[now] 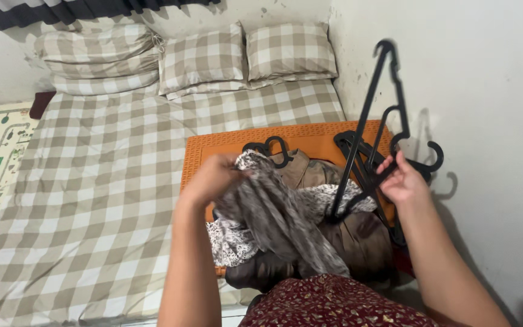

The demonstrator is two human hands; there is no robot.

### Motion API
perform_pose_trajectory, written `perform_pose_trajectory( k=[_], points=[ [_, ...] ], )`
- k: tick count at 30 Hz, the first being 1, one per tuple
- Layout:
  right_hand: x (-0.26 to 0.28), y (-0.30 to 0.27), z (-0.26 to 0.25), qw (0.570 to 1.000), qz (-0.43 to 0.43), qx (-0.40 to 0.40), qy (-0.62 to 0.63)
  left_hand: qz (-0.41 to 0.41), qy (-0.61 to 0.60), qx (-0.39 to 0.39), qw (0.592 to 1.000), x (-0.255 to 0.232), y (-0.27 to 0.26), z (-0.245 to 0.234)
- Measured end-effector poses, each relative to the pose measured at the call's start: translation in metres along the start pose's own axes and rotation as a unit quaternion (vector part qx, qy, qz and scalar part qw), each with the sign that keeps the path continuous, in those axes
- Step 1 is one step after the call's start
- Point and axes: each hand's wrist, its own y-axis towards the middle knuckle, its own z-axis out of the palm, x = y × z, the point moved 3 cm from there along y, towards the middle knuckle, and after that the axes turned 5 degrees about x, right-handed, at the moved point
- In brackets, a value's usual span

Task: The person places a black and yellow shirt onto a hanger and hangs it in a closet. Then the person picks up a patterned dress, places it on a hanger, and adjusts it on the table.

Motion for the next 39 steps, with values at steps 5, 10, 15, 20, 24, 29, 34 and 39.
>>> perform_pose_trajectory(
  k=[5,10,15,20,24,29,34,39],
  points=[
    [-0.001,0.018,-0.053,0.997,0.0,-0.051,-0.059,0.226,0.189,-0.216,0.931,-0.104,-0.076,-0.026],
    [0.018,0.032,-0.088,0.985,-0.016,-0.058,-0.162,0.387,0.093,-0.373,0.838,-0.149,-0.118,-0.028],
    [0.041,0.039,-0.099,0.948,-0.083,-0.114,-0.286,0.389,0.139,-0.337,0.846,-0.14,-0.088,-0.005],
    [0.044,0.06,-0.099,0.933,-0.055,-0.119,-0.335,0.28,0.118,-0.258,0.917,-0.089,-0.042,0.041],
    [0.036,0.075,-0.103,0.931,-0.038,-0.142,-0.335,0.206,0.174,-0.234,0.934,-0.053,-0.017,0.064],
    [0.026,0.099,-0.098,0.916,-0.024,-0.129,-0.378,0.108,0.214,-0.213,0.947,-0.025,-0.004,0.083],
    [0.029,0.123,-0.087,0.898,-0.032,-0.102,-0.428,0.076,0.222,-0.216,0.948,-0.008,-0.001,0.088],
    [0.025,0.12,-0.098,0.89,-0.062,-0.158,-0.423,0.064,0.228,-0.22,0.946,0.004,0.0,0.09]
  ],
)
